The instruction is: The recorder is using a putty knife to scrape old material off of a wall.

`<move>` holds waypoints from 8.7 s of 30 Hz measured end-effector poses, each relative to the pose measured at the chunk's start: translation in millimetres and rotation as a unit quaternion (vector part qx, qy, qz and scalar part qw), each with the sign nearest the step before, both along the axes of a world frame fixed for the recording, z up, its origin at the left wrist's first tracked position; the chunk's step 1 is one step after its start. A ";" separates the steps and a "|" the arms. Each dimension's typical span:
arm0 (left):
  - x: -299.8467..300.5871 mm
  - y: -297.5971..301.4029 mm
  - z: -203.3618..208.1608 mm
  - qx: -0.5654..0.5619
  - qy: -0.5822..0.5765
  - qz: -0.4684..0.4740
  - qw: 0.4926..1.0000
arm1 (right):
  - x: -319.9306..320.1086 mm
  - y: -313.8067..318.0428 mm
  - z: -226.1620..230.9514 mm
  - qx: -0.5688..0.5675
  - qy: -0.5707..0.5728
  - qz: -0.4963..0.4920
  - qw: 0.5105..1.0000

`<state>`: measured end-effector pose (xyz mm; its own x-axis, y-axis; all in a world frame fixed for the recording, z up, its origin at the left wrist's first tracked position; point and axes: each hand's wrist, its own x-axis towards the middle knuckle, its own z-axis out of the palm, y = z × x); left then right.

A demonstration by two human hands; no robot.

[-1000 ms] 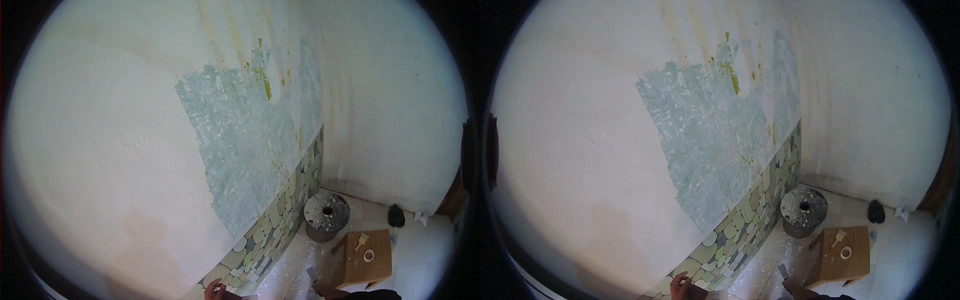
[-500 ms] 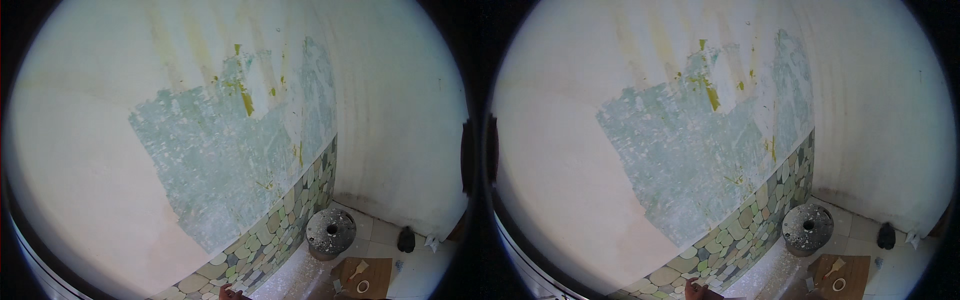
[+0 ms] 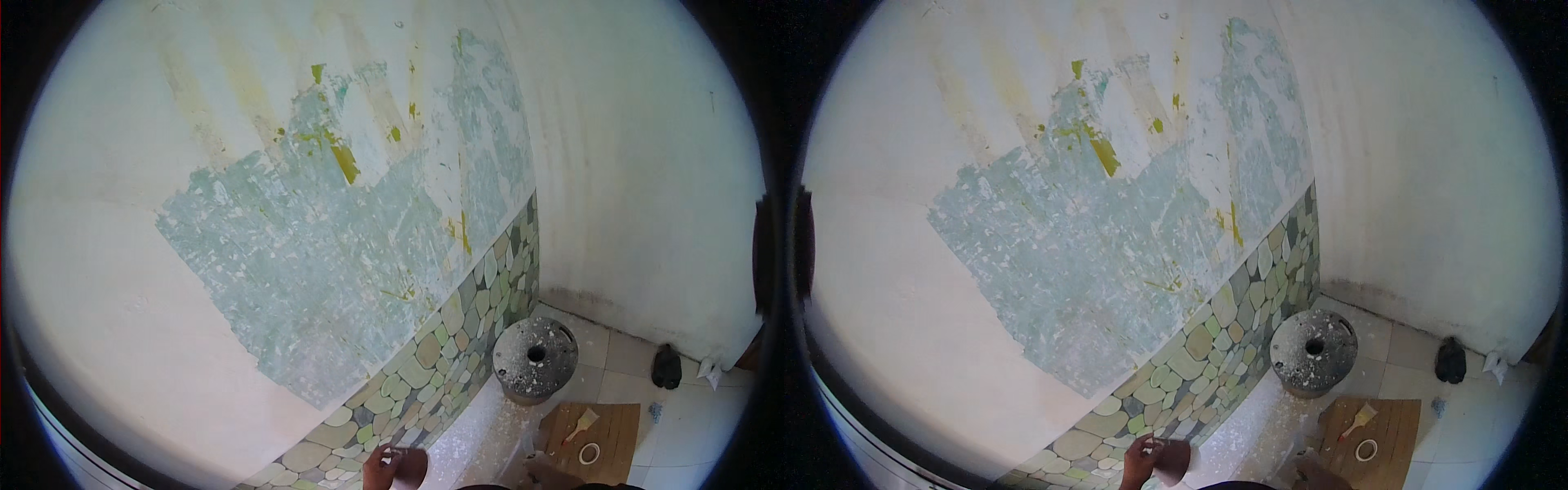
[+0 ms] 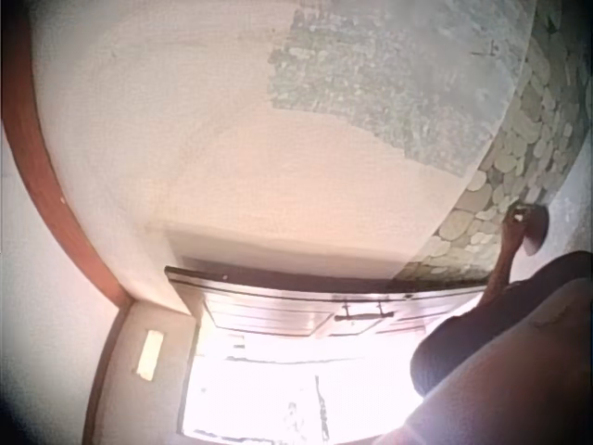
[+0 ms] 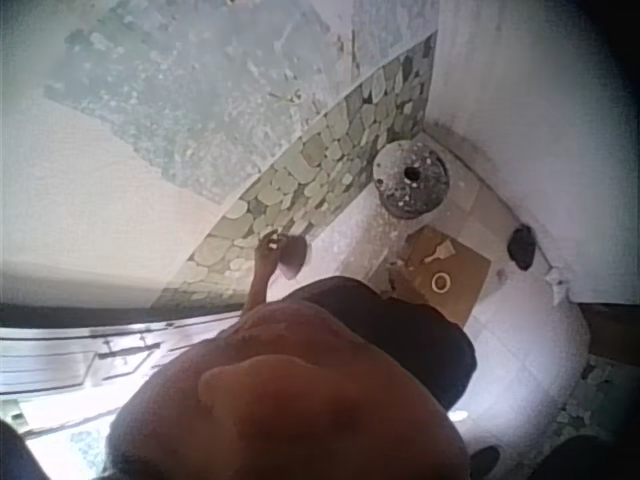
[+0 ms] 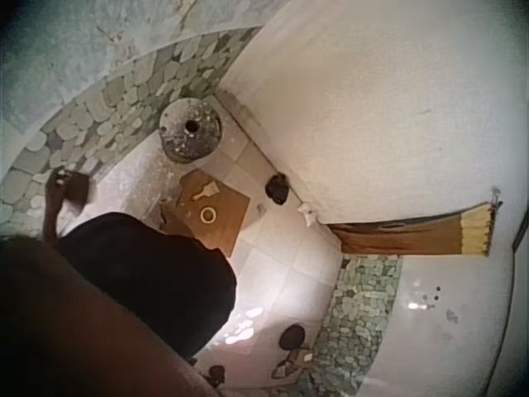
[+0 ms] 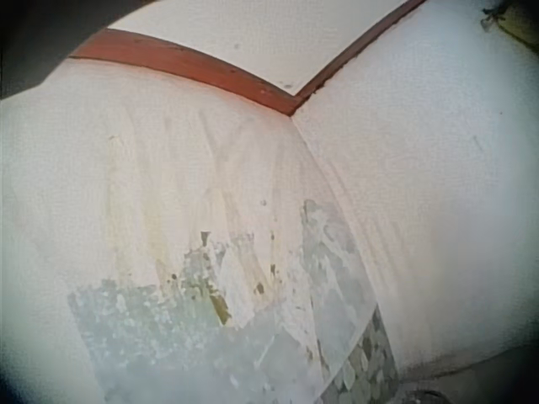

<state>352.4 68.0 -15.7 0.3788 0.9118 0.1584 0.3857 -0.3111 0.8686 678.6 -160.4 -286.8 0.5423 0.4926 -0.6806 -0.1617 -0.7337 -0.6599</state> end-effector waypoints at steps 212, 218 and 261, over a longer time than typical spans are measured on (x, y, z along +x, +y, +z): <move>65.7 33.4 43.9 0.073 -0.179 0.407 0.893 | 92.0 555.7 668.3 0.667 -0.573 -0.021 0.475; 52.9 21.5 32.8 0.088 -0.224 0.448 0.861 | 59.5 539.1 603.9 0.643 -0.608 0.094 0.455; 75.9 11.5 38.7 0.084 -0.200 0.387 0.896 | 129.2 567.8 672.6 0.645 -0.653 0.025 0.395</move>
<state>428.3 79.5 23.0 -0.4747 0.8273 0.3004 0.2106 -0.2246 0.9514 807.9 407.5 385.8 -0.0174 0.0037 0.9998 0.9292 0.3694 0.0148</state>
